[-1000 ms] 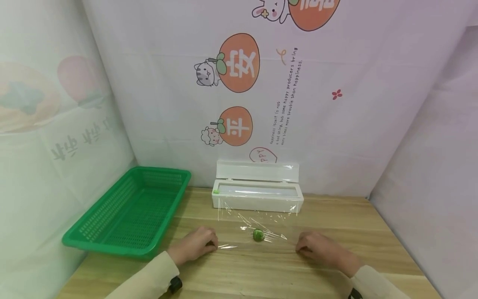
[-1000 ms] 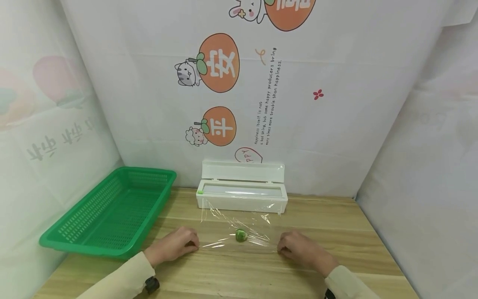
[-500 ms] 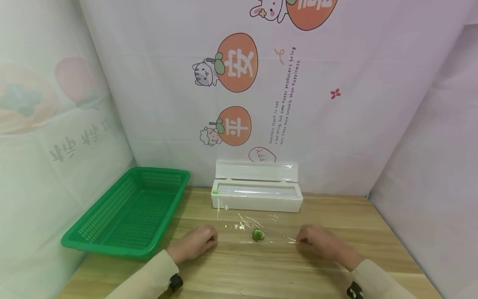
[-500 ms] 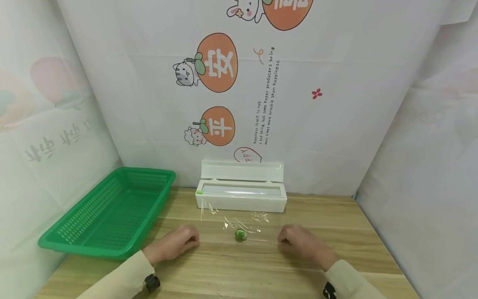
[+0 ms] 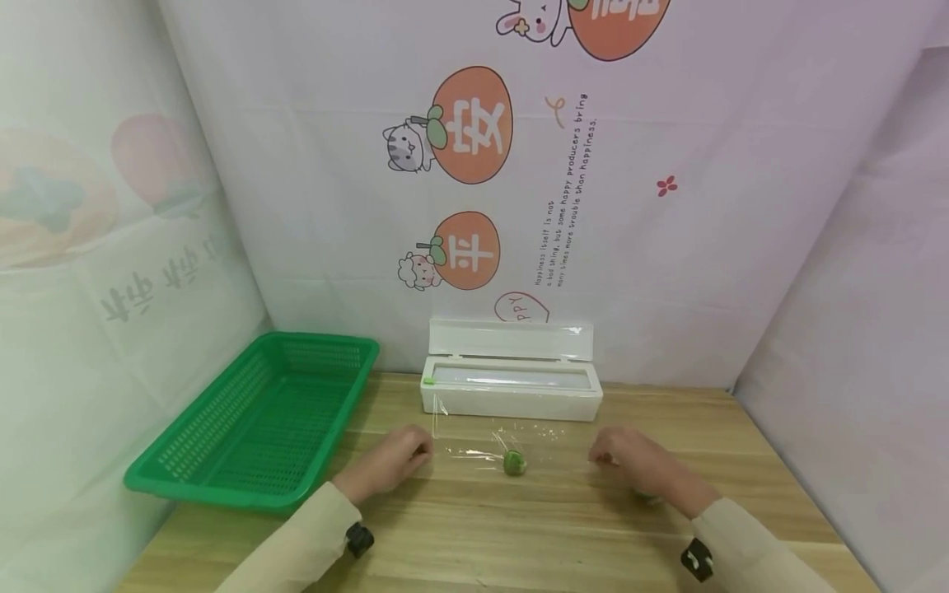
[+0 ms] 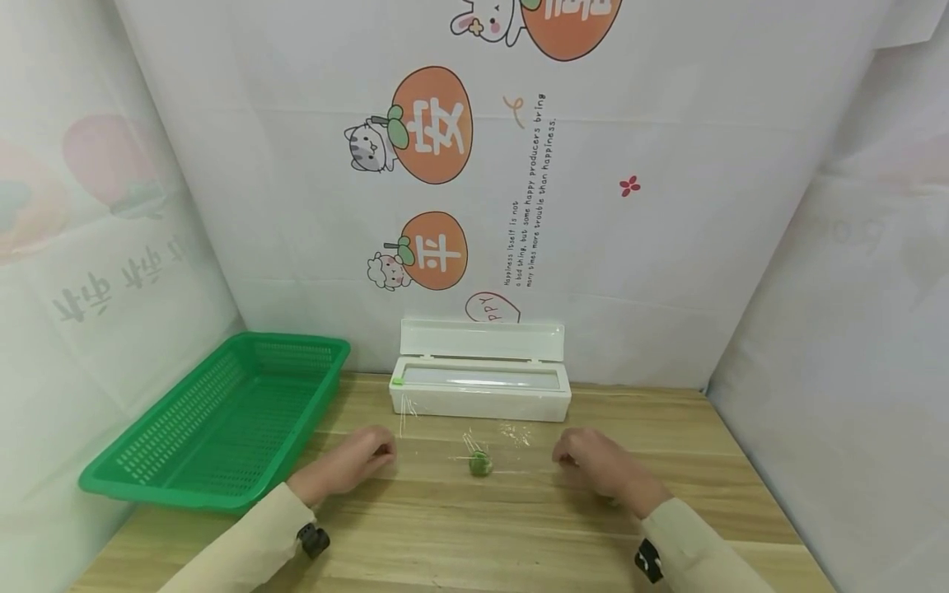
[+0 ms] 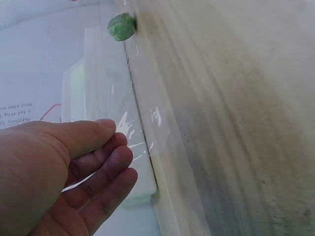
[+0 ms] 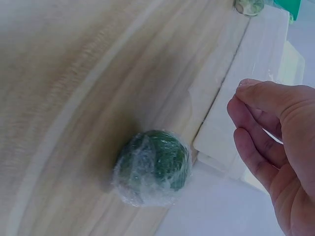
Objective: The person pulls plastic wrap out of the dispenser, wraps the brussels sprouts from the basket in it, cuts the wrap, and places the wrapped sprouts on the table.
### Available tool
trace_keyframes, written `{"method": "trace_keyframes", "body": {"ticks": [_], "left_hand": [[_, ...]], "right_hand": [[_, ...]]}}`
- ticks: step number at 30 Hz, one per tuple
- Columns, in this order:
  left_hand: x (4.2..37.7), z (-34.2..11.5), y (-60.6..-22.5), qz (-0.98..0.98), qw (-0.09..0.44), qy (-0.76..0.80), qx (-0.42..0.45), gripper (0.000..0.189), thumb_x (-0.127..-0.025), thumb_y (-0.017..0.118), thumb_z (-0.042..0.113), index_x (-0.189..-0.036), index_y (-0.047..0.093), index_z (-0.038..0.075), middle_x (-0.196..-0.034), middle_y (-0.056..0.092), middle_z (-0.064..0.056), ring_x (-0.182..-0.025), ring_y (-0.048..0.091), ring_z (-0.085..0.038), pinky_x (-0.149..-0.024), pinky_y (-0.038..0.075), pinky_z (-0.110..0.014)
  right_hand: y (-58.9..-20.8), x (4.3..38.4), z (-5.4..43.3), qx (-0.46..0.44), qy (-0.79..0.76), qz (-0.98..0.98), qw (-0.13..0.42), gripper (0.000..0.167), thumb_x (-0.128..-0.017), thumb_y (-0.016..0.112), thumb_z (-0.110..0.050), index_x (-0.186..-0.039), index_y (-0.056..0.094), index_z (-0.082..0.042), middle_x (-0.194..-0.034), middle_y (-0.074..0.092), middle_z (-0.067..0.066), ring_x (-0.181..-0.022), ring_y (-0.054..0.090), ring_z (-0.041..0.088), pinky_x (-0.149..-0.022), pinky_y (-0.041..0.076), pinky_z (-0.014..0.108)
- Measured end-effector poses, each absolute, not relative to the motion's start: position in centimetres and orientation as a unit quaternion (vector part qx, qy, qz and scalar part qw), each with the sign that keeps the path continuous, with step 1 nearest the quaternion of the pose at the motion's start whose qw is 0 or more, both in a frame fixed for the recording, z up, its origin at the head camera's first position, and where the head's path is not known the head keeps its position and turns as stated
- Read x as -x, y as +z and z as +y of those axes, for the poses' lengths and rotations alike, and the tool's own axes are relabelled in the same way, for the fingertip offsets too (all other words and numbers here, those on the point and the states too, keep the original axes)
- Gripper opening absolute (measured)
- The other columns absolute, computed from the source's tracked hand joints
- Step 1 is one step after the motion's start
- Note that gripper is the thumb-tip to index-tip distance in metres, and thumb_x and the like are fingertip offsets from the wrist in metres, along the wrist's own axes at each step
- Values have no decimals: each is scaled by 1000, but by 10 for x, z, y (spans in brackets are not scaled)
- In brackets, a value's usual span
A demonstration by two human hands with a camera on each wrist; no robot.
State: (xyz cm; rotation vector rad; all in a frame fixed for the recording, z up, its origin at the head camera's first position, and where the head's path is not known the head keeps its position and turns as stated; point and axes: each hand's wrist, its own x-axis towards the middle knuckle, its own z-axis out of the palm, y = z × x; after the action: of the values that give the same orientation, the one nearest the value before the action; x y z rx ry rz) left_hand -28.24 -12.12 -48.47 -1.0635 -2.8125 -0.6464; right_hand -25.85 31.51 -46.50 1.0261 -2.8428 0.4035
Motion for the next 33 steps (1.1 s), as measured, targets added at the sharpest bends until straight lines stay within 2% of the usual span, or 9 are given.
{"method": "trace_keyframes", "body": {"ticks": [6,10,14,17,22,33], "left_hand": [[296,-118,-490,-914,50,-212,341,13,-98,72,3,-86,68,8,-84,68,0,-79,59,-9,-71,56,-27],[308,-114,-496,-919,51,-212,329,16,-97,72,3,-83,67,9,-81,66,1,-76,56,-8,-69,54,-26],[317,-111,-500,-923,37,-224,310,15,-98,71,3,-84,68,9,-81,67,1,-76,57,-8,-69,54,-27],[321,-109,-503,-925,32,-226,304,14,-98,71,3,-85,68,8,-82,68,0,-77,59,-9,-71,55,-29],[325,-107,-508,-925,37,-223,305,13,-96,72,2,-85,68,7,-82,68,-1,-77,58,-10,-71,55,-29],[335,-104,-515,-924,51,-207,317,17,-93,77,4,-79,70,11,-78,69,1,-73,57,-7,-67,54,-26]], "right_hand": [[-468,268,316,-327,158,-931,33,16,-86,78,4,-93,80,-10,-88,76,0,-79,67,8,-72,62,25],[-473,275,317,-332,167,-928,36,21,-87,75,7,-84,78,-14,-81,73,-4,-75,62,4,-70,59,24],[-478,280,315,-332,177,-926,34,22,-91,76,-1,-76,74,-16,-75,69,-7,-70,57,2,-67,55,22],[-481,282,311,-319,193,-928,19,25,-92,75,-1,-71,71,-14,-70,67,-5,-64,53,1,-63,52,22],[-486,286,306,-298,202,-933,-2,28,-86,65,10,-66,63,-8,-62,61,3,-55,43,-1,-54,46,20],[-497,300,308,-323,169,-931,33,33,-85,61,12,-64,61,-13,-63,59,-6,-58,42,-3,-55,44,18]]}}
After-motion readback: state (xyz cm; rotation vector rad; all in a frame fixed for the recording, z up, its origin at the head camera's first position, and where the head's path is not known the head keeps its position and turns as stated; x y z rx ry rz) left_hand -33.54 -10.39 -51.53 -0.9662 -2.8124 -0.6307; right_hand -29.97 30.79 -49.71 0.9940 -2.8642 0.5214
